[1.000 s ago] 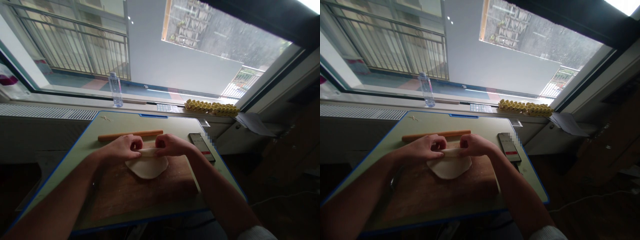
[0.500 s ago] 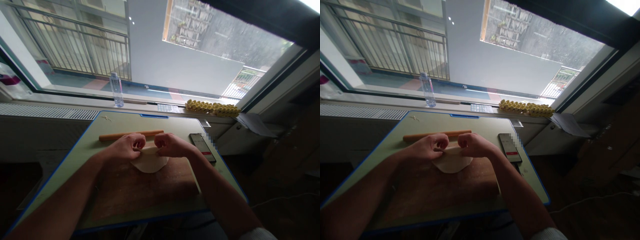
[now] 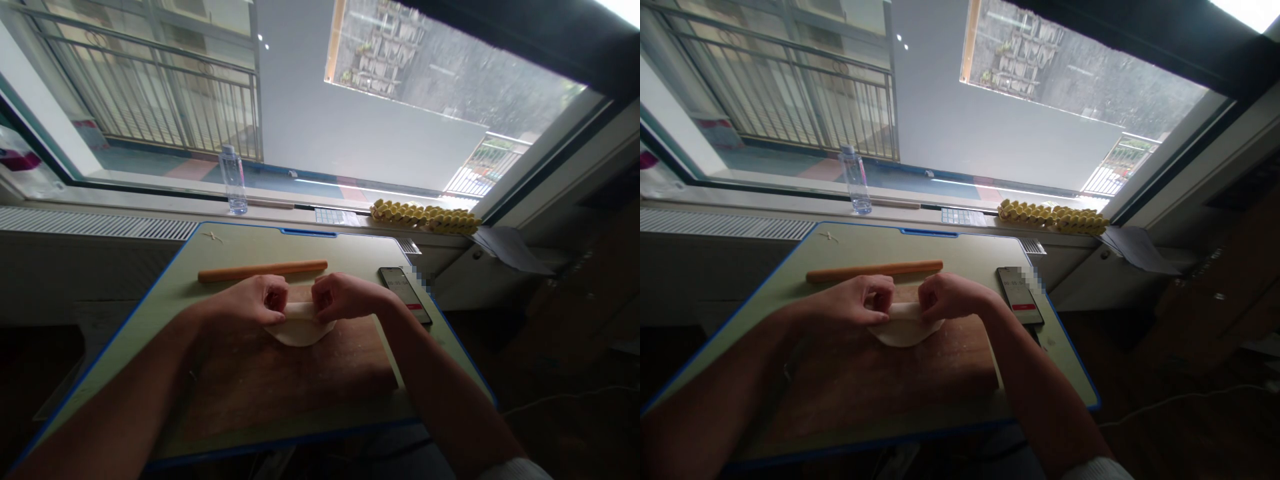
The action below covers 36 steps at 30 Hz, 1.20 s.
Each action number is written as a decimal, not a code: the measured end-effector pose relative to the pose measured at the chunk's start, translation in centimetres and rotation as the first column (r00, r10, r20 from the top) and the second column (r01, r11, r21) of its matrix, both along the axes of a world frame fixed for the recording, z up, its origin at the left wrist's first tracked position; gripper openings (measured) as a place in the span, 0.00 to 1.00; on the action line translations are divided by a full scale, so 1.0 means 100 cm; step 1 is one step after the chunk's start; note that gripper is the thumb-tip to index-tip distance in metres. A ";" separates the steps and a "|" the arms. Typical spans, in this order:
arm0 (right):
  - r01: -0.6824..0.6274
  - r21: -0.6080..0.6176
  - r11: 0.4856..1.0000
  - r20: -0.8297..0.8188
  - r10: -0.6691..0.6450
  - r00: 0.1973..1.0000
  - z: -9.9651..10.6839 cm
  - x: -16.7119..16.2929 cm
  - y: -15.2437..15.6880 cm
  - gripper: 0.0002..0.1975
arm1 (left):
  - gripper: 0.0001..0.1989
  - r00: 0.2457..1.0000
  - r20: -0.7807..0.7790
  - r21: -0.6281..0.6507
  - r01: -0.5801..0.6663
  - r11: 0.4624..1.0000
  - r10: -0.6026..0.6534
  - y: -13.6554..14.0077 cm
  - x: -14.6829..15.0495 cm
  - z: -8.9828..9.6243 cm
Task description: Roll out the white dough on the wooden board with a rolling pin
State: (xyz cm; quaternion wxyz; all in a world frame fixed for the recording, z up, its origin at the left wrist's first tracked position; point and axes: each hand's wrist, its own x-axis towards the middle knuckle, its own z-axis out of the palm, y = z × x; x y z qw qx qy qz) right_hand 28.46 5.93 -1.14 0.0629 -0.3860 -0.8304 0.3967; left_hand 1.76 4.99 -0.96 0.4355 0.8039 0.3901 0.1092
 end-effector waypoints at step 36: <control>0.091 0.152 0.984 0.104 -0.108 0.989 0.007 -0.014 -0.017 0.15 | 0.16 0.990 -0.133 0.213 -0.013 0.977 0.042 -0.006 0.003 0.003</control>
